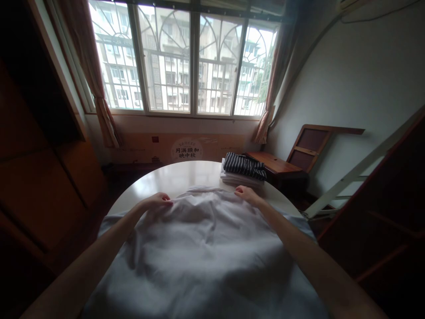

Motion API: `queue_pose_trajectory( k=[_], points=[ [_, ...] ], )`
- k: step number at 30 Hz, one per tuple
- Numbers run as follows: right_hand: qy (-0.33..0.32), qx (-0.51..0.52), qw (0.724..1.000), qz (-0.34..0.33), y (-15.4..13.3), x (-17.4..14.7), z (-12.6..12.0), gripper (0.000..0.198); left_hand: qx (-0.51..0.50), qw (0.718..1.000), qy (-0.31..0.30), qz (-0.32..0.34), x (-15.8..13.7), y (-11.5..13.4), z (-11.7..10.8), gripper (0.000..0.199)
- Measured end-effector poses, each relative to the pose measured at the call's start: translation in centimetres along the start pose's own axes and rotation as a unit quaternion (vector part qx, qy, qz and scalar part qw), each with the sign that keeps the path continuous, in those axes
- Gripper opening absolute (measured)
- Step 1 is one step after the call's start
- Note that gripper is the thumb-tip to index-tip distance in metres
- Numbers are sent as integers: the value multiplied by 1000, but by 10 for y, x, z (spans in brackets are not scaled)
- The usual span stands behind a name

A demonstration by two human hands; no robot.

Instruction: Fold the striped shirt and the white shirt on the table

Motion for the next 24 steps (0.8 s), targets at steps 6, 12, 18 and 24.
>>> queue_pose_trajectory(
  k=[6, 12, 18, 24],
  points=[
    [-84, 34, 996, -16, -2, 17, 30, 14, -20, 991, -135, -8, 10, -6, 15, 42],
    [3, 149, 984, -99, -25, 26, -9, 19, -91, 995, -44, 18, 15, 10, -5, 39],
    [-56, 71, 989, -119, -24, 18, -4, 27, -35, 999, -39, -9, 24, 5, 2, 26],
    [11, 51, 987, -152, -24, 28, -18, 27, 49, 976, 197, 81, 42, 30, -35, 21]
  ],
)
Point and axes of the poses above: each hand's wrist, its own x-axis towards the middle knuckle, its own z-axis out of the palm, y = z × x, the point moved 8 cm from there along x, towards the middle knuckle, and after that the axes turned 14 degrees about y, right-handed, at the moved point
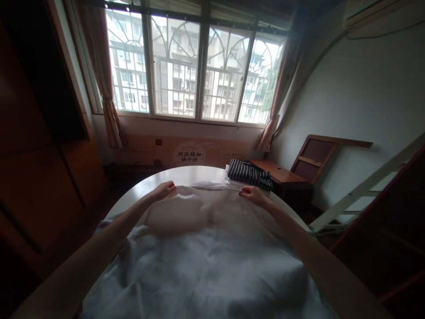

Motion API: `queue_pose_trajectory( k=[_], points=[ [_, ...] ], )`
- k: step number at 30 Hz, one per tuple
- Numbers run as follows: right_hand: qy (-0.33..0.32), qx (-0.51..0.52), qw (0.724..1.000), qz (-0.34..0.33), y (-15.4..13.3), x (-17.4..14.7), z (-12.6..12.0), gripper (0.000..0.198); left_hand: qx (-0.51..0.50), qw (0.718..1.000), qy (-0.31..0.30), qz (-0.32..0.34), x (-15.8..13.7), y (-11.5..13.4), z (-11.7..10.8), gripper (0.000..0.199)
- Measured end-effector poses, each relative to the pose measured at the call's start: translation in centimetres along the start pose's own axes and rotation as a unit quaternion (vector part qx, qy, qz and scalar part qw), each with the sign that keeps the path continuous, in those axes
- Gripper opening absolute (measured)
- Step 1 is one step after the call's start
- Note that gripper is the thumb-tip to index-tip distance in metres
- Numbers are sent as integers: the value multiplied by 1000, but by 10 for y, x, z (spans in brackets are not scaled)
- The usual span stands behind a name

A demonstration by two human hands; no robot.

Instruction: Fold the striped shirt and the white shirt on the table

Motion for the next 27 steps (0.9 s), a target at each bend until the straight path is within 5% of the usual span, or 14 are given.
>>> queue_pose_trajectory(
  k=[3, 5, 11, 18, 27],
  points=[
    [23, -77, 997, 13, 9, -1, 2, 27, 97, 986, 116, 66, 0, 9, -8, 24],
    [16, -153, 988, 32, 20, -9, 11, 27, 142, 977, 122, 101, -6, 9, 3, 23],
    [-9, -218, 973, 71, 62, -34, 21, 29, 193, 980, 16, 42, -19, -41, 30, 29],
    [-19, -208, 975, 70, 98, -54, -9, 34, 113, 993, -23, -15, -23, -90, -4, 36],
    [6, -205, 974, 92, 131, -94, -56, 36, -6, 957, -230, -176, -48, -142, -21, 32]
  ],
)
Point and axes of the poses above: each hand's wrist, its own x-axis towards the middle knuckle, its own z-axis out of the palm, y = z × x, the point moved 8 cm from there along x, towards the middle knuckle, and after that the axes turned 14 degrees about y, right-handed, at the moved point
